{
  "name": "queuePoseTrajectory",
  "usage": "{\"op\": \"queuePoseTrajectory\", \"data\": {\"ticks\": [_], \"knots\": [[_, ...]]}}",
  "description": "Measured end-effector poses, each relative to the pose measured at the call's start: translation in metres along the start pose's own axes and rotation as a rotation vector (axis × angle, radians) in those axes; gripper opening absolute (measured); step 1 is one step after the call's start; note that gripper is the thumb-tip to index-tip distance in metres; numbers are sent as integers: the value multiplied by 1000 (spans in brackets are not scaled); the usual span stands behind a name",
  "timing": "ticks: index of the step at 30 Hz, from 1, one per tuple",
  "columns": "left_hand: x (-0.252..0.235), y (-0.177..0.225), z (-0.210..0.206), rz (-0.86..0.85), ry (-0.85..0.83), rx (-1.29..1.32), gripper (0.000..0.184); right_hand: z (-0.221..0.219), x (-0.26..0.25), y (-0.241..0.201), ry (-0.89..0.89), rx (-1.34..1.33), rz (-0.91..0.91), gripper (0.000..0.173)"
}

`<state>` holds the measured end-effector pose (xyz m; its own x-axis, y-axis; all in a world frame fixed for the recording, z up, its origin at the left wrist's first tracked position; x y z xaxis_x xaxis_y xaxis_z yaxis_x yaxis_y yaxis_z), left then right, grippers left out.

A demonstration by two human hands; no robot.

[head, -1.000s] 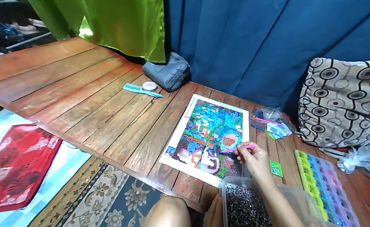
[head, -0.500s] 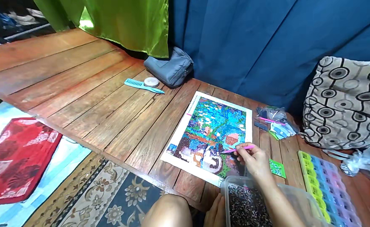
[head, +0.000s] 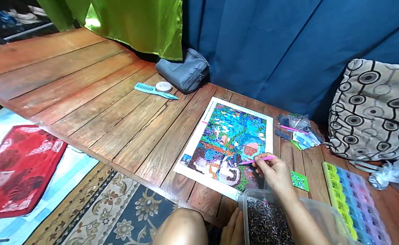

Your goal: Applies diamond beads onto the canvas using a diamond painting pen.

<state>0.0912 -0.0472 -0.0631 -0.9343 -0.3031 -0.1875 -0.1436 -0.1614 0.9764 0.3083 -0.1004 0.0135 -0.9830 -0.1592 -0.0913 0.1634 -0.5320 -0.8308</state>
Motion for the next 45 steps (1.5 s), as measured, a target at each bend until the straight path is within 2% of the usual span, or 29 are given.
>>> {"op": "queuePoseTrajectory", "data": {"ticks": [9, 14, 20, 27, 34, 39, 45], "knots": [[-1, 1, 1, 13, -9, -7, 88, 0, 1, 1, -25, 77, 59, 12], [0, 2, 2, 11, -22, -12, 87, 14, 2, -1, 59, -172, -64, 12], [3, 11, 5, -25, -14, -62, 79, 64, 31, -5, 209, -478, -70, 16], [4, 8, 6, -59, -1, -72, 76, 125, 107, 23, 252, -631, -147, 25], [3, -3, 6, -64, 2, -134, 77, 118, 142, 58, 358, -338, -52, 12], [4, -9, 6, -76, 13, -157, 88, 109, 146, 65, 402, -147, -27, 18], [5, -13, 7, -125, 32, -170, 92, 107, 147, 73, 394, -133, -12, 18]]}}
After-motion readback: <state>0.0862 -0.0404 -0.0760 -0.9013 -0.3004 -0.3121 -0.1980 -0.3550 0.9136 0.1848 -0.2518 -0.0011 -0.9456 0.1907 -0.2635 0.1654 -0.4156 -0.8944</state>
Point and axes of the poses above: each hand's wrist, its own x-axis away from the middle knuckle, its own z-axis out of the back of the hand, y = z × x, the point moved 3 cm from there along -x, towards the middle knuckle, and after that the axes turned 6 degrees about y, right-handed, at the moved point
